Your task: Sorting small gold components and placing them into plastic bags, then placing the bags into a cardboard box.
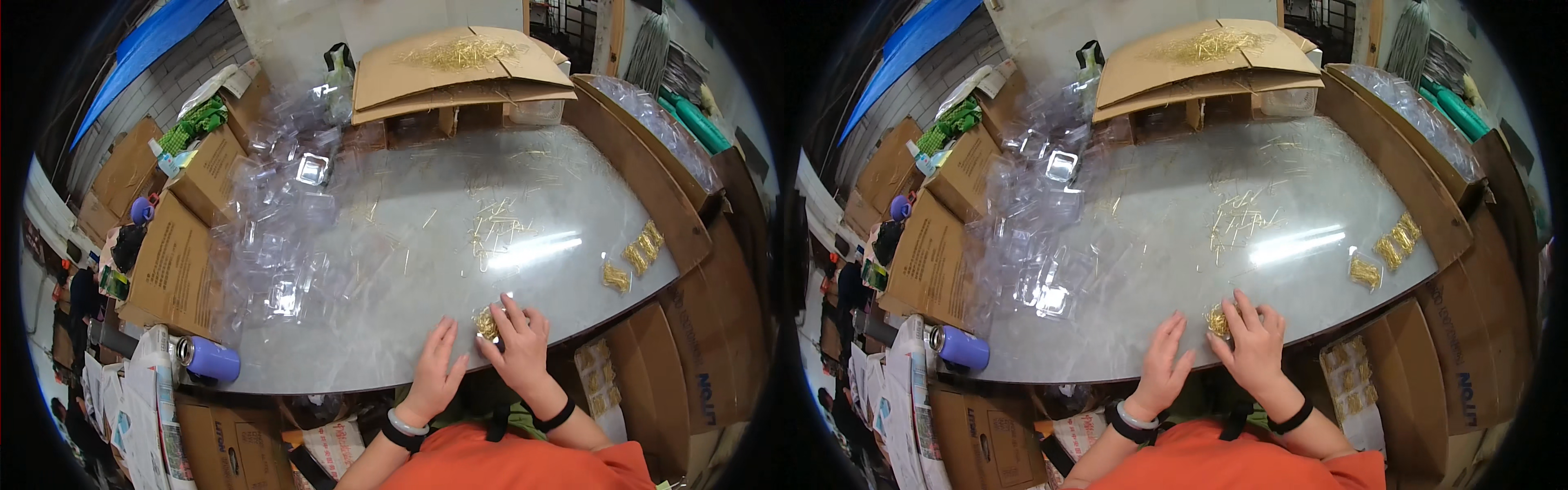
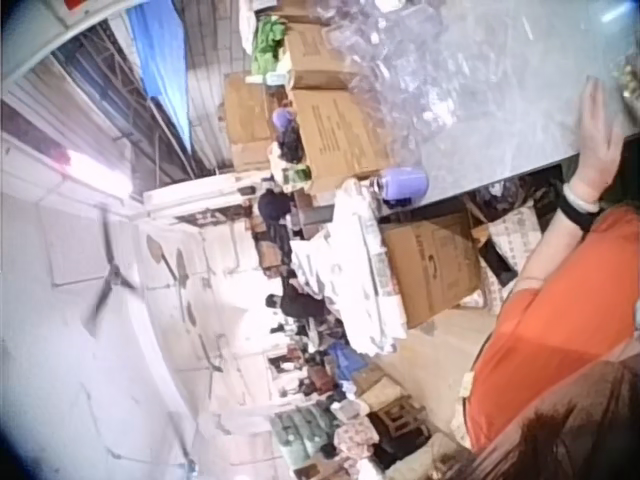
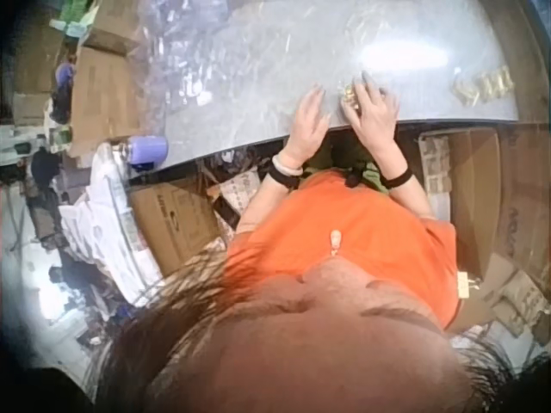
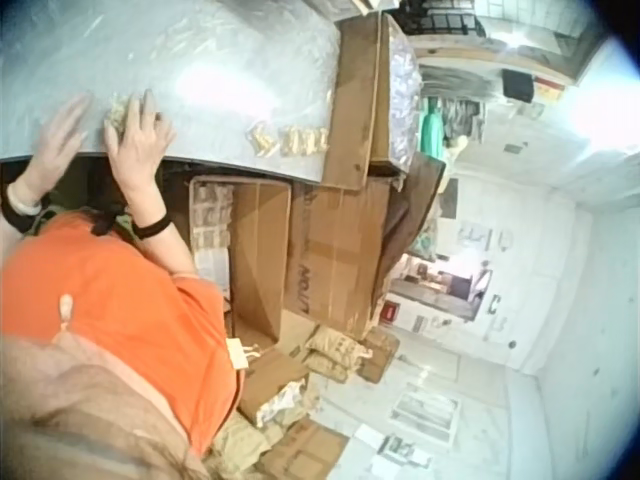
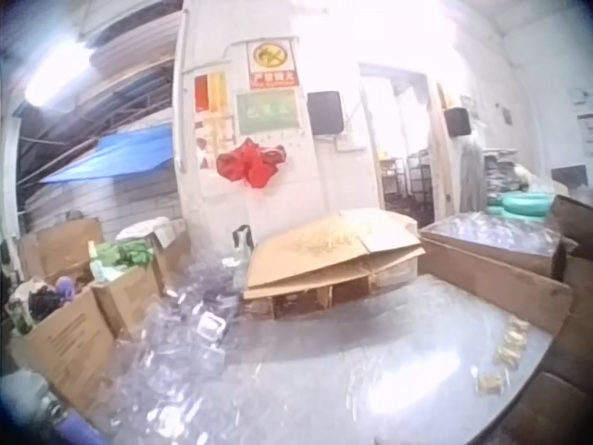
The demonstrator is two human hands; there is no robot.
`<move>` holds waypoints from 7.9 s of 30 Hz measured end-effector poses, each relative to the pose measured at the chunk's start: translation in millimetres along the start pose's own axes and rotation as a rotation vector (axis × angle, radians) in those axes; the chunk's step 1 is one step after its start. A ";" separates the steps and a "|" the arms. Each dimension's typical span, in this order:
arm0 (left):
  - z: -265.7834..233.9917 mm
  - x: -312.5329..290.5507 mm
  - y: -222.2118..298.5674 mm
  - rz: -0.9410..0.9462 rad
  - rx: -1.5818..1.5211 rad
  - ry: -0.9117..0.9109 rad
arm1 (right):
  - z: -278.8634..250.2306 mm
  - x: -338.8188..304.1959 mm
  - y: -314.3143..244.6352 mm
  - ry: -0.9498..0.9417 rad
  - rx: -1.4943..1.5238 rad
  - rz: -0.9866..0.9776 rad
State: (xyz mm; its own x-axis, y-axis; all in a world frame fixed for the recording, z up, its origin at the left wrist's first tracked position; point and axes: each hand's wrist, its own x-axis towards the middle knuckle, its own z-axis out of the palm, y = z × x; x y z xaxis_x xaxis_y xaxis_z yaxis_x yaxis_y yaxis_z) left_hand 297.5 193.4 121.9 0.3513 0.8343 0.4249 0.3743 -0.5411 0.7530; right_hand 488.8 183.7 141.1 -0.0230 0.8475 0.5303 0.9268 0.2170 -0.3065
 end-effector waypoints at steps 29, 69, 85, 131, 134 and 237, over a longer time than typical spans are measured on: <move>36.0 32.4 13.5 -0.032 0.408 -0.225 | -1.3 -8.4 17.2 -0.057 0.088 0.045; 33.7 49.5 16.5 0.174 0.316 -0.287 | -18.3 -17.9 45.1 -0.073 0.371 0.056; 35.6 35.9 4.2 0.133 0.055 -0.148 | -16.1 -11.0 33.2 -0.241 0.159 -0.064; 28.0 31.0 7.2 0.184 0.070 -0.263 | -18.3 -9.7 21.6 0.022 0.343 0.128; 30.9 32.6 10.9 0.125 0.152 -0.256 | -18.8 -13.8 39.4 0.059 0.439 0.147; 153.4 143.6 63.4 0.432 0.395 -0.658 | -93.2 -13.5 194.6 -0.166 1.251 1.095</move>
State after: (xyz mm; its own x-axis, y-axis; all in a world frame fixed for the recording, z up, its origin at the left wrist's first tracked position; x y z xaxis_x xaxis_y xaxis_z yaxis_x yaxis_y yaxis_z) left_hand 503.3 262.8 153.6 0.9084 0.3842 0.1651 0.3211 -0.8938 0.3132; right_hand 704.4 169.3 148.0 0.2774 0.8712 -0.4050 -0.3180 -0.3145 -0.8944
